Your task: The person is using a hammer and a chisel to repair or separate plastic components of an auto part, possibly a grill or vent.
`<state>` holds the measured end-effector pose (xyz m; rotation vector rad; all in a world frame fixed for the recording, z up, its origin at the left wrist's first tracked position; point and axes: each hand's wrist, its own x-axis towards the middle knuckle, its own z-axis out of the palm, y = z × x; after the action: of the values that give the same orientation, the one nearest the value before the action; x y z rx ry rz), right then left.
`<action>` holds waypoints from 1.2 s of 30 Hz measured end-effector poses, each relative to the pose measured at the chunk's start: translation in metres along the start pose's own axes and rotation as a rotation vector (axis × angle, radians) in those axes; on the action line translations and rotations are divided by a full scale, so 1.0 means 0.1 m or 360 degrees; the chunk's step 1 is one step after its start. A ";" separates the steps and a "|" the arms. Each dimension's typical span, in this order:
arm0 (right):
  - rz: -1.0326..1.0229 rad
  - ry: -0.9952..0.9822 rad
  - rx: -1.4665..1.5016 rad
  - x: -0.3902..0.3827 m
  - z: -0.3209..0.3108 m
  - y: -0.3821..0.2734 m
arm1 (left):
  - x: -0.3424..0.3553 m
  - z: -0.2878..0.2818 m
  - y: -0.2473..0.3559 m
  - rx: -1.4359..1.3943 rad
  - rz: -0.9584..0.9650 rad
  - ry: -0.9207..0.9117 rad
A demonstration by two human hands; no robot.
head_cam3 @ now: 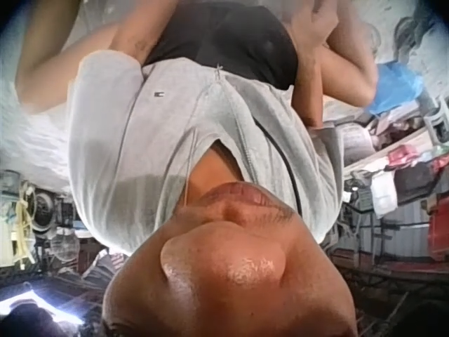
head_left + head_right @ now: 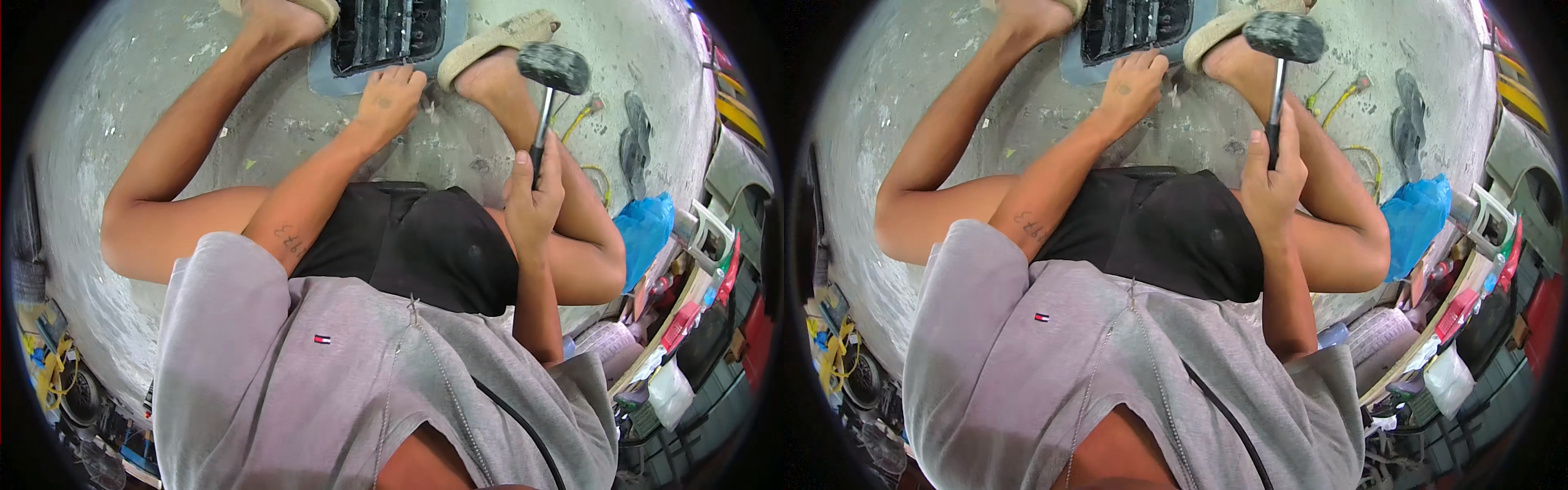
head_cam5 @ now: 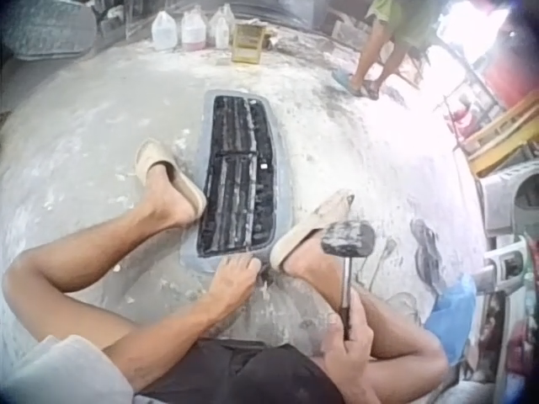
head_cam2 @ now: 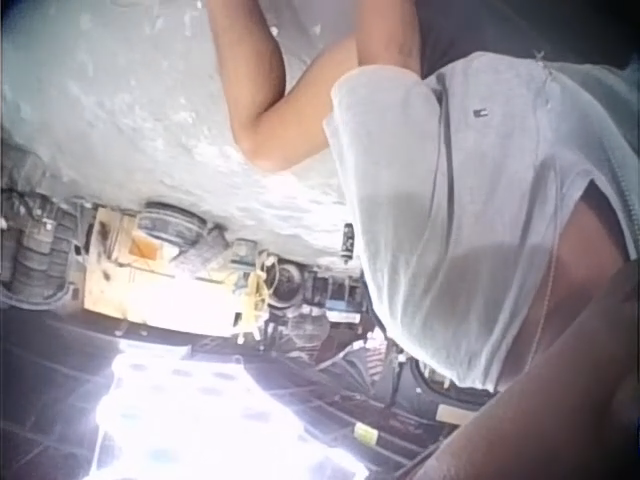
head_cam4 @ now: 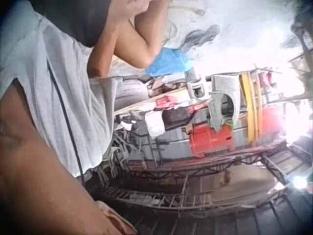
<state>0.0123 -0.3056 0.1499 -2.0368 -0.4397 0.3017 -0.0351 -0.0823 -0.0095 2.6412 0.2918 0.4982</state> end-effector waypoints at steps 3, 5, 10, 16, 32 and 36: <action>0.0165 -0.0080 0.0060 -0.05 0.05 0.07 | -0.11 0.04 -0.01 0.0120 0.0033 0.0030; 0.0299 -0.0118 0.0114 -0.08 0.07 0.06 | -0.10 0.08 -0.02 0.0101 0.0053 0.0041; 0.0158 -0.0206 -0.0026 -0.04 0.09 0.19 | -0.17 0.04 -0.01 -0.0102 0.0070 0.0013; 0.0250 -0.0224 0.0057 -0.07 0.11 0.16 | 0.00 -0.04 -0.01 -0.0144 0.0228 0.0172; 0.0206 -0.0220 0.0058 -0.06 0.11 0.17 | 0.10 -0.60 -0.02 0.0359 0.0118 -0.0859; 0.0317 -0.0242 0.0115 -0.05 0.10 0.12 | 0.31 -0.55 -0.17 -0.0186 -0.0175 -0.0532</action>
<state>0.0060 -0.3050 0.1350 -1.9972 -0.3139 0.5886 -0.0299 -0.0377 0.0381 2.5234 0.2902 0.0335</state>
